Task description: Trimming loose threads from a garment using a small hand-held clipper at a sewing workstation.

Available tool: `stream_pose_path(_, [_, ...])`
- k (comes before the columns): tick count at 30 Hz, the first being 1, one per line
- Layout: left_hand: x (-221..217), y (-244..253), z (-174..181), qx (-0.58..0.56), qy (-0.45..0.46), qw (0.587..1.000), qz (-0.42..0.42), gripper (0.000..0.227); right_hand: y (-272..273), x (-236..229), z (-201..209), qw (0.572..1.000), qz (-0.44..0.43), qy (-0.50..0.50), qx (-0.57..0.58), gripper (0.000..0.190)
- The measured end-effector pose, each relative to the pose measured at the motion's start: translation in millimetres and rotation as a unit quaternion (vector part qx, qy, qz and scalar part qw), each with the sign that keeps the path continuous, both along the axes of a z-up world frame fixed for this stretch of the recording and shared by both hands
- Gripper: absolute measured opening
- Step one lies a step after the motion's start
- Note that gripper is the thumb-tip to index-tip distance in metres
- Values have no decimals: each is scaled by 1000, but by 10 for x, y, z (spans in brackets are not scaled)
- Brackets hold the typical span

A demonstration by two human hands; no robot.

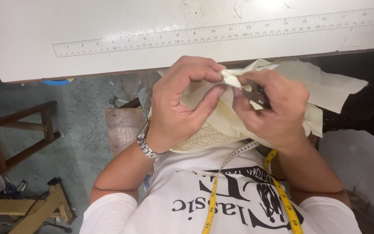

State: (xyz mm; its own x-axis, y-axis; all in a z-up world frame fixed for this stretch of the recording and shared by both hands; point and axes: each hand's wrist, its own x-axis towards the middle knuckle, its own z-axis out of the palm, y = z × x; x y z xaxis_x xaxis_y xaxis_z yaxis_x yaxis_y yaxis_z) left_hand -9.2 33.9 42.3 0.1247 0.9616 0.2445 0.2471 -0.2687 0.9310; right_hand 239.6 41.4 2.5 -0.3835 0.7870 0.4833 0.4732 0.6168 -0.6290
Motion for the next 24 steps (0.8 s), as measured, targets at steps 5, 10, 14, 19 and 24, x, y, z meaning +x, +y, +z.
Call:
stream_pose_path(5, [-4,-8,-119,56,32,996,-67,25,-4,200,457,960,94,94,-247,11])
stream_pose_path(10, [65,-65,-82,-155,-205,952,-167,14,132,417,543,935,106,120,-317,6])
stream_pose_path(14, [129,-101,-197,-245,-268,922,-138,19,-13,361,427,970,-32,43,-235,18])
stream_pose_path(19, [347,-130,-261,-225,-214,949,-61,16,-446,359,568,979,-119,2,-166,20])
stream_pose_path(24, [494,-65,-282,-117,-156,979,-56,9,-531,122,530,974,-155,61,-154,17])
